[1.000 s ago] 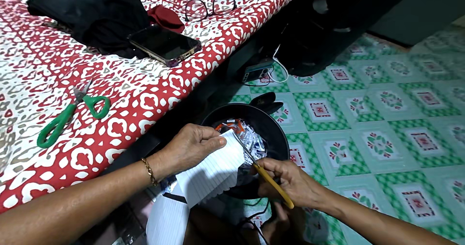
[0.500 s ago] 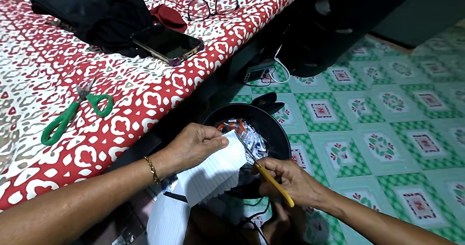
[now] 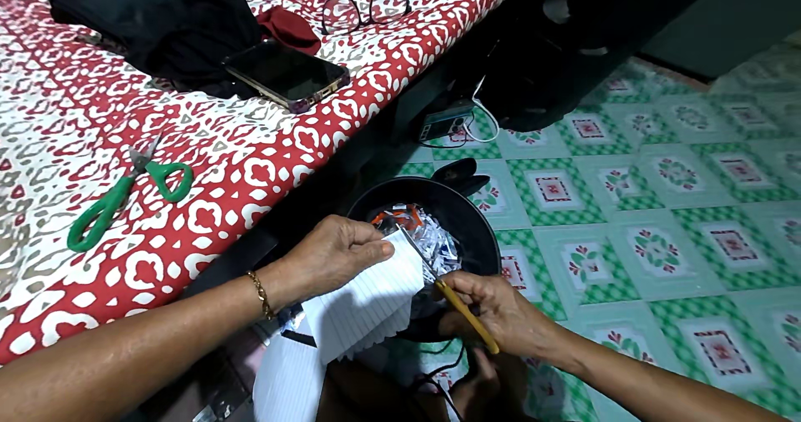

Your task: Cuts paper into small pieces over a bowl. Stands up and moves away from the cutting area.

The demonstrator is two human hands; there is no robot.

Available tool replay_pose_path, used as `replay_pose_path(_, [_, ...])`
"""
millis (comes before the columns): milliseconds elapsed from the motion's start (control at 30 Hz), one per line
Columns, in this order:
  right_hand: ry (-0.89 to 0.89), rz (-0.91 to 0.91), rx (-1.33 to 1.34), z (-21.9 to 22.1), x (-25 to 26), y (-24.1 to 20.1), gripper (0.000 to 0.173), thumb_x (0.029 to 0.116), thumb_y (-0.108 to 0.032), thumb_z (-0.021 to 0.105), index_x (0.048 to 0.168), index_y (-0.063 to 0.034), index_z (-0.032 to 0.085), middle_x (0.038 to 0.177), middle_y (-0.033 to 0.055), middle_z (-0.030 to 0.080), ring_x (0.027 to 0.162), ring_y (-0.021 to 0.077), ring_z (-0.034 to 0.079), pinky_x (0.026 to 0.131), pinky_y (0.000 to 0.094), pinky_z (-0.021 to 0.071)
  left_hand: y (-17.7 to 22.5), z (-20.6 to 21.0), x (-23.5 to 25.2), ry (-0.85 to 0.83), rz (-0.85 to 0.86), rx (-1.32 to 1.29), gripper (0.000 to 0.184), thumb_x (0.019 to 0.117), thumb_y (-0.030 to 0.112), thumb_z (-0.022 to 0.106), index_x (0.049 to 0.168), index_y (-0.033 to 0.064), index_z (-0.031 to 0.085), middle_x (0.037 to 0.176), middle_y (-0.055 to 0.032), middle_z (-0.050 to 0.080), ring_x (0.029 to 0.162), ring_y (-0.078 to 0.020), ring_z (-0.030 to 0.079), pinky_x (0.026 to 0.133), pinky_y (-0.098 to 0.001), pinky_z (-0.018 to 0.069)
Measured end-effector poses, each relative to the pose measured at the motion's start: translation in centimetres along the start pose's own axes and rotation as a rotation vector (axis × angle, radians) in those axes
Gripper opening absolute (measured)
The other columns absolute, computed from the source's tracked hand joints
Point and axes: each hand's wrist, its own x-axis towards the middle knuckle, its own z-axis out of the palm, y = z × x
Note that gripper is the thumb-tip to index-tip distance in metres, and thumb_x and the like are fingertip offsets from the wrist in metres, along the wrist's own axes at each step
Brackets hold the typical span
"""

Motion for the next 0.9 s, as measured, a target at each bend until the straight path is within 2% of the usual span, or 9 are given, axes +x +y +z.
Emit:
replay_pose_path(167, [0.027,-0.055,0.006,0.2,0.1,0.4,0.024,0.0853,-0.020,0.075,0.096,-0.0002,0.067,0.063,-0.0127,0.055,0.056,-0.0119,0.049,0.053,0.0068,0.0419,0.2,0.0,0.0,-0.006,-0.015,0.020,0.020,0.1001,0.008,0.063,0.082,0.0068,0.071,0.062,0.0099,0.057,0.054,0.0071,0.048,0.051,-0.0102,0.0386])
replay_pose_path(300, [0.023,-0.048,0.081,0.2,-0.1,0.4,0.015,0.0855,-0.018,0.075,0.091,-0.0070,0.066,0.062,-0.0163,0.057,0.052,-0.0115,0.052,0.049,0.0080,0.0454,0.2,0.0,0.0,-0.016,-0.027,0.023,0.022,0.1001,0.008,0.063,0.080,0.0072,0.071,0.060,0.0106,0.055,0.051,0.0072,0.045,0.049,-0.0103,0.0355])
replay_pose_path(467, [-0.004,0.008,0.129,-0.5,-0.2,0.4,0.014,0.0873,-0.020,0.074,0.094,-0.0120,0.065,0.063,-0.0186,0.057,0.054,-0.0107,0.054,0.050,0.0086,0.0465,0.1,0.0,0.0,0.013,-0.011,0.004,0.020,0.0996,0.007,0.063,0.081,0.0066,0.071,0.062,0.0086,0.059,0.055,0.0064,0.051,0.052,-0.0104,0.0416])
replay_pose_path(633, [-0.111,0.078,0.000,-1.7,-0.6,0.4,0.034,0.0868,-0.032,0.074,0.104,-0.0044,0.065,0.067,-0.0153,0.055,0.059,-0.0113,0.051,0.056,0.0083,0.0431,-0.1,0.1,0.1,0.162,0.074,-0.006,0.017,0.0997,0.007,0.063,0.085,0.0042,0.071,0.063,0.0046,0.062,0.055,0.0040,0.055,0.052,-0.0121,0.0453])
replay_pose_path(900, [-0.096,0.077,0.027,-1.2,-0.3,-0.1,0.027,0.0860,-0.028,0.075,0.101,-0.0071,0.066,0.064,-0.0172,0.053,0.056,-0.0120,0.049,0.053,0.0077,0.0416,-0.3,0.1,0.1,0.169,0.097,0.048,0.017,0.0997,0.009,0.064,0.085,0.0055,0.071,0.062,0.0060,0.060,0.054,0.0044,0.053,0.052,-0.0119,0.0437])
